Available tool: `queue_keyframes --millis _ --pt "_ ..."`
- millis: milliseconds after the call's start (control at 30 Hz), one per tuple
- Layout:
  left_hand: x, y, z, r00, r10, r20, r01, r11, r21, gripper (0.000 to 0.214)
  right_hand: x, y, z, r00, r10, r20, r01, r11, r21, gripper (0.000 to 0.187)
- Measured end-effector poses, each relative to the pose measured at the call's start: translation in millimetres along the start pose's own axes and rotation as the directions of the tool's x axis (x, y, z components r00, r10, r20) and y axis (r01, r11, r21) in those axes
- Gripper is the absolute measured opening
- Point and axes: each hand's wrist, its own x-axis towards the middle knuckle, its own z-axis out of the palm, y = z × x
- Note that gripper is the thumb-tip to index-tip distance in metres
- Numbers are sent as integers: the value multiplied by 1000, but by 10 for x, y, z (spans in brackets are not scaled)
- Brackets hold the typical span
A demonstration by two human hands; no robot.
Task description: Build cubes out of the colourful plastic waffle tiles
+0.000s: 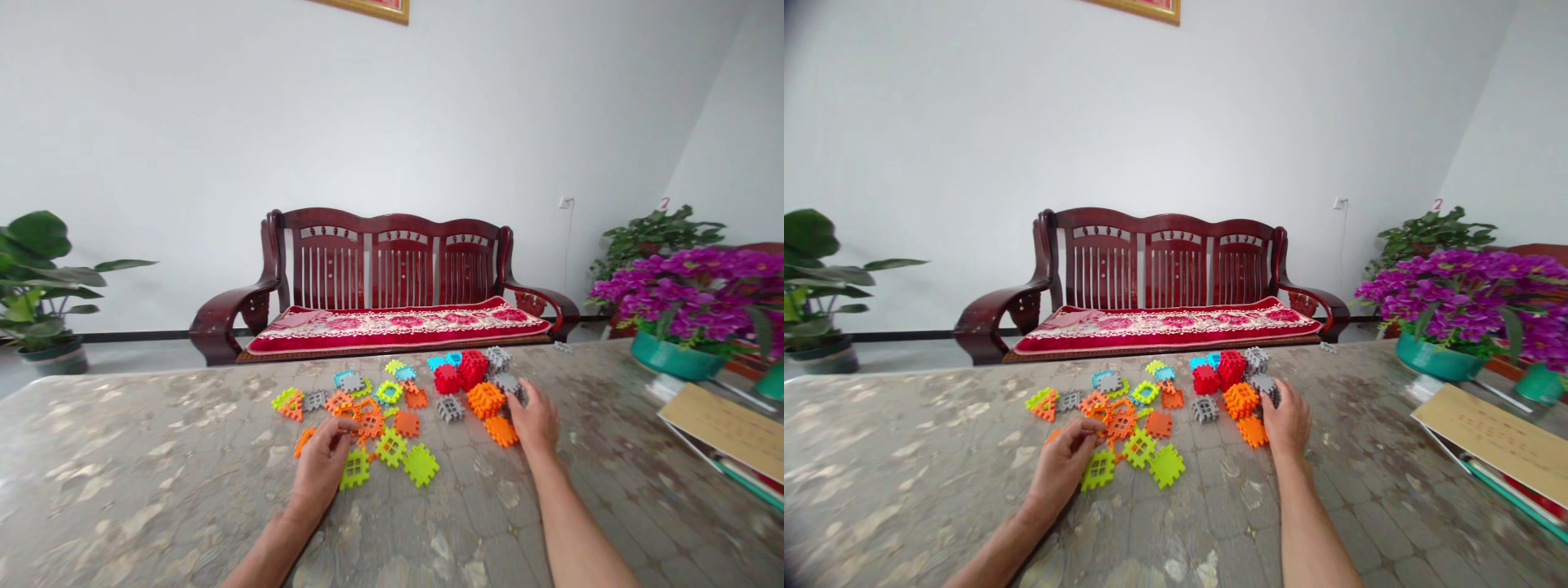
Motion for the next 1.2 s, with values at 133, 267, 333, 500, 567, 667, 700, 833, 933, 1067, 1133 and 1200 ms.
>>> queue_keyframes --millis 133,267,333,500,567,667,700,833,933,1067,1133,1200 --pt "1 -14 8 1000 -13 0 13 1000 -14 17 2 -4 -10 1000 -11 -9 11 999 38 42" --pt "-3 -29 12 999 -32 10 32 999 -20 18 2 -15 -29 1000 3 -19 -3 1000 25 40" --pt "-5 -27 10 1000 -27 11 27 999 -17 18 0 -27 -38 999 0 -35 1 1000 20 40" --pt "-4 18 0 1000 -1 8 1 1000 3 18 -10 -53 -65 991 -26 -128 33 998 53 39" --pt "-4 37 0 1000 -2 13 2 1000 -14 18 -5 -68 -84 986 -33 -166 47 995 83 38" --pt "-4 44 11 1000 -2 -4 2 1000 -21 19 2 -151 -116 972 -76 -223 111 983 149 37" --pt "-4 43 16 1000 1 -16 -1 1000 -10 19 -6 -209 -126 966 -105 -235 148 973 176 36" --pt "-2 55 30 999 19 -48 -19 1000 4 19 -165 -607 -147 933 -299 -199 348 890 293 31" --pt "-4 106 17 997 16 -70 -17 1000 -14 19 -413 -989 -149 844 -512 -159 530 753 389 24" --pt "17 155 -43 993 6 -116 -10 1000 -29 20 -711 -1318 -142 719 -692 -71 626 598 500 28" --pt "50 136 -87 985 -5 -174 1 1000 -21 19 -784 -1350 -132 696 -717 -32 623 581 524 29" --pt "102 92 -139 973 -40 -226 32 999 -37 18 -815 -1318 -114 685 -728 7 611 581 538 29"
